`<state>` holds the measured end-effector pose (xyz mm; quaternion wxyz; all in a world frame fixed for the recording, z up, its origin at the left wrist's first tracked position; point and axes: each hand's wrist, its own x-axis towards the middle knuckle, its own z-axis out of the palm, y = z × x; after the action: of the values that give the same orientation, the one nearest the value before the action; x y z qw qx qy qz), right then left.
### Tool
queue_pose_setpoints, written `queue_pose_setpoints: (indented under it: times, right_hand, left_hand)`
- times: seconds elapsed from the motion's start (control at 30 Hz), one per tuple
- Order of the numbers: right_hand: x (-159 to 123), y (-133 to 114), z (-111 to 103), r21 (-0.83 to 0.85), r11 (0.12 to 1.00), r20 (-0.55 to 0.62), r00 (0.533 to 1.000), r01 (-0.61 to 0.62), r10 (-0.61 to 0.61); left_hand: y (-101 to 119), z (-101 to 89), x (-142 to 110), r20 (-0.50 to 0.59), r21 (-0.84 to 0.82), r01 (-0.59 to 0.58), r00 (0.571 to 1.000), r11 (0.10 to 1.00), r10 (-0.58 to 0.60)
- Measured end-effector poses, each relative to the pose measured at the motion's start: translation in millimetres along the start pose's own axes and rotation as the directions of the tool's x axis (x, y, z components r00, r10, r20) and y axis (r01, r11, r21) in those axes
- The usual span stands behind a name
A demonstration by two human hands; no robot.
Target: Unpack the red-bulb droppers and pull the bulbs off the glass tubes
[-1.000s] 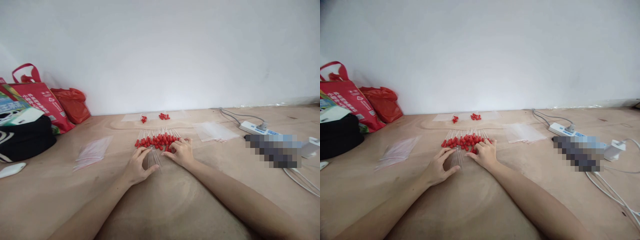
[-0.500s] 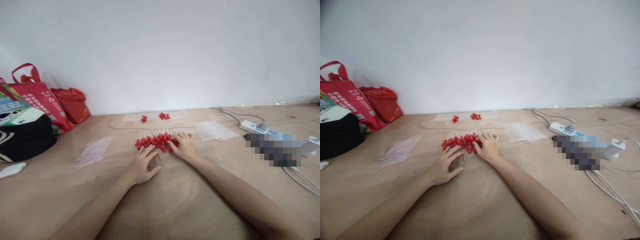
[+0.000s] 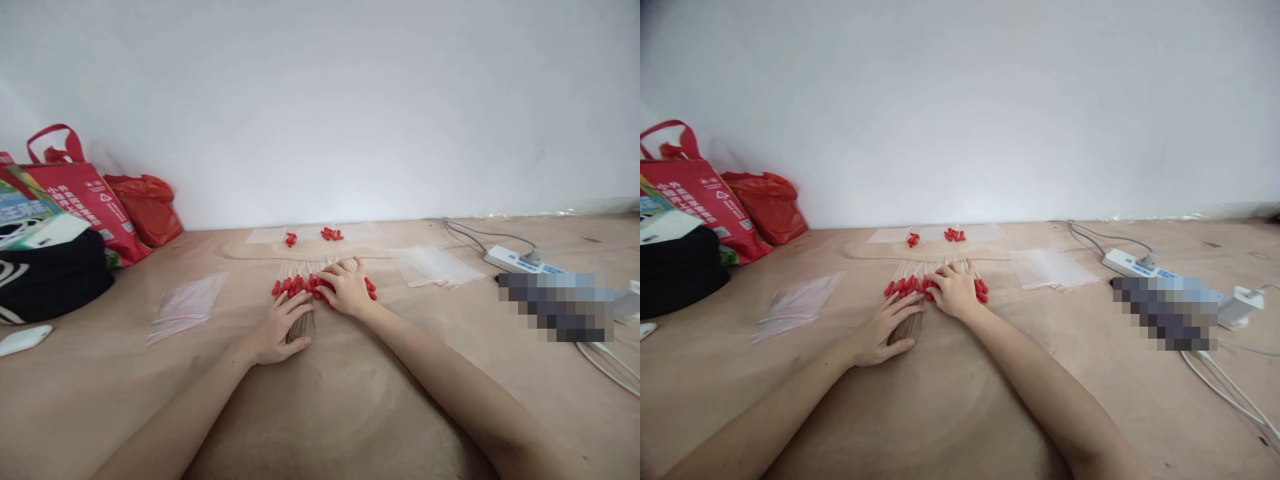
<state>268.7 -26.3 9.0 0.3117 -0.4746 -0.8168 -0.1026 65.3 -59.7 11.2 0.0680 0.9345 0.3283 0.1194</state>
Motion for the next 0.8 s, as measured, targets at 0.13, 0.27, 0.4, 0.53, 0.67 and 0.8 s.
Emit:
queue_pose_setpoints:
  times: [0.13, 0.27, 0.4, 0.53, 0.67, 0.8]
  right_hand:
    - [-3, 5, 0, -0.023, 0.999, -0.097, 0.995, 0.029, -0.031]
    - [-8, 6, -1, -0.029, 0.999, -0.209, 0.977, 0.029, -0.035]
    - [-18, 3, -7, 0.032, 0.999, -0.290, 0.957, 0.042, -0.031]
    - [-36, 0, -20, 0.143, 0.989, -0.332, 0.943, 0.033, 0.017]
    - [-61, -1, -36, 0.276, 0.958, -0.278, 0.960, 0.084, -0.004]
    - [-79, 0, -45, 0.376, 0.919, -0.145, 0.987, 0.115, -0.064]
  left_hand:
    - [0, -2.7, -2, 0.007, 0.008, -0.009, 1.000, 1.000, 0.009]
    - [3, -2.9, -2, 0.070, 0.031, -0.026, 0.997, 0.999, 0.024]
    - [4, -3.1, -3, 0.102, 0.054, -0.009, 0.995, 0.998, 0.003]
    - [5, -4.1, -4, 0.058, 0.050, -0.016, 0.998, 0.999, 0.013]
    - [8, -0.4, -2, -0.220, 0.062, 0.018, 0.976, 0.998, -0.004]
    - [16, 7.6, 2, -0.437, 0.151, -0.019, 0.896, 0.988, 0.084]
